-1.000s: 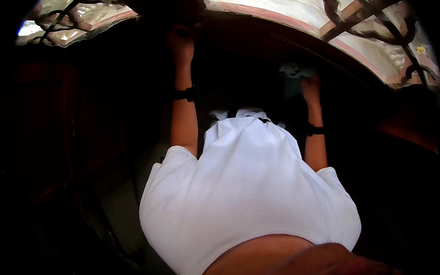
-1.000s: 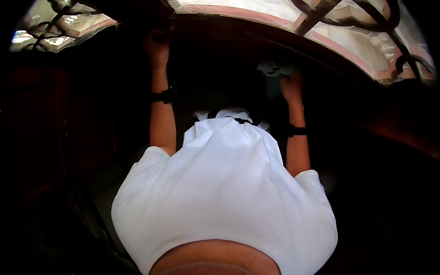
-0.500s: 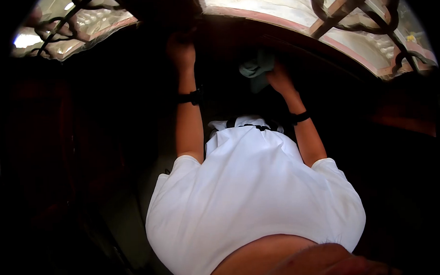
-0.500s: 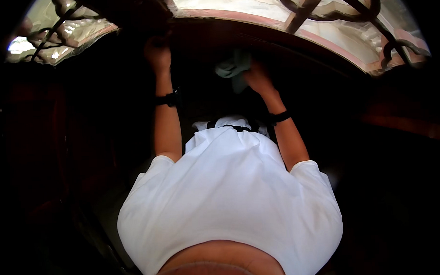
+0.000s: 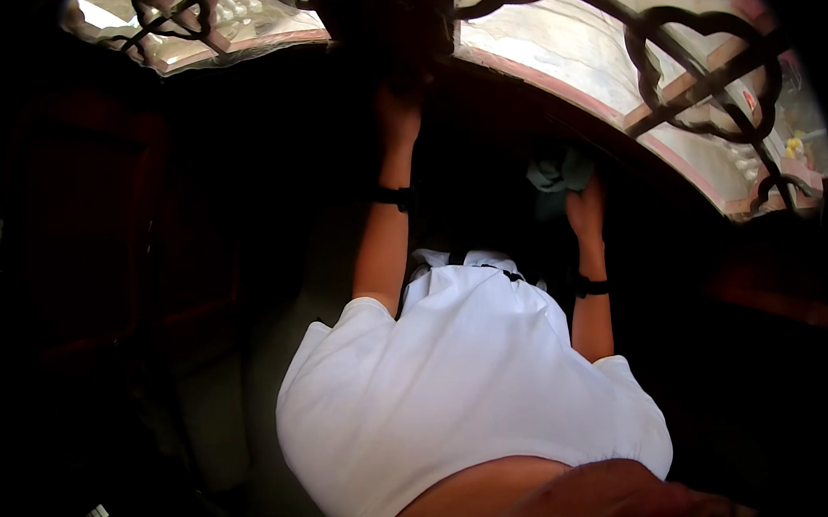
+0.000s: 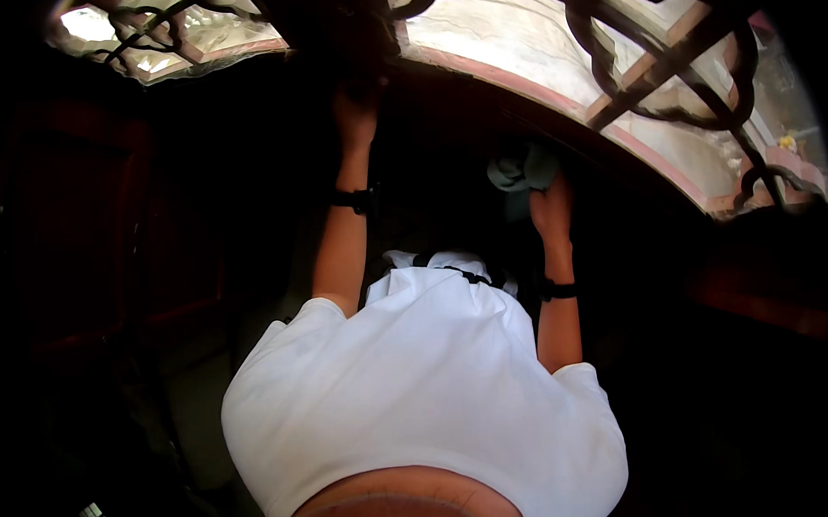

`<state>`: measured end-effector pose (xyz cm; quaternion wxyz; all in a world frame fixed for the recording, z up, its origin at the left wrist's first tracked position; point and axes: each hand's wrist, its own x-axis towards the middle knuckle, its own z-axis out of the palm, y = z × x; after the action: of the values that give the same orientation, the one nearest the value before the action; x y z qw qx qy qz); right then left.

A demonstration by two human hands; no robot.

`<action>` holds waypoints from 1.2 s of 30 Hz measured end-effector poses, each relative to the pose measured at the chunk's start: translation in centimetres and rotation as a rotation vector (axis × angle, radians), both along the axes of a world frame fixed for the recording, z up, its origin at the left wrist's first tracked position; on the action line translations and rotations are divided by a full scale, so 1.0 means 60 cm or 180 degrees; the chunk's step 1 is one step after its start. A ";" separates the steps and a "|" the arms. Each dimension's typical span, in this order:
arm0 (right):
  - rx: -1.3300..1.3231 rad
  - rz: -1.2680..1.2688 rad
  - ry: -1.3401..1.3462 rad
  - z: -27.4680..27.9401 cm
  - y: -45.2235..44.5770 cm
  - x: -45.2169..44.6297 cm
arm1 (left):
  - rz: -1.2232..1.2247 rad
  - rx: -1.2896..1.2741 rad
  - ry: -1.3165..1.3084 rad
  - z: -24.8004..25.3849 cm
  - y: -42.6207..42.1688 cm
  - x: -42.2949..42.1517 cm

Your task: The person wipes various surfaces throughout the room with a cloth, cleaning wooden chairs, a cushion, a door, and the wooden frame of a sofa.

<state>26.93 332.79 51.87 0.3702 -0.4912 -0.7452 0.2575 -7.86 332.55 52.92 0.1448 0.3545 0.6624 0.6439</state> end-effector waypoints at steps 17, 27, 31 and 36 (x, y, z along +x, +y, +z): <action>0.1966 -0.1145 -0.0976 0.117 -0.013 0.058 | -0.0068 0.0422 0.0293 0.047 -0.045 -0.016; 0.1864 -0.1364 -0.2313 0.053 0.002 0.126 | 0.0143 0.1150 0.1250 0.144 -0.037 -0.034; 0.2046 -0.1463 -0.2068 0.081 0.006 0.116 | -0.0956 0.1548 0.2242 0.187 -0.026 0.093; 0.1900 -0.1363 -0.2014 0.103 0.010 0.098 | -0.2108 0.1303 0.3042 0.147 -0.019 0.269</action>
<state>32.79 333.40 58.06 0.2948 -0.5600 -0.7448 -0.2116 8.27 331.43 61.72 -0.0468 0.8113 0.3718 0.4488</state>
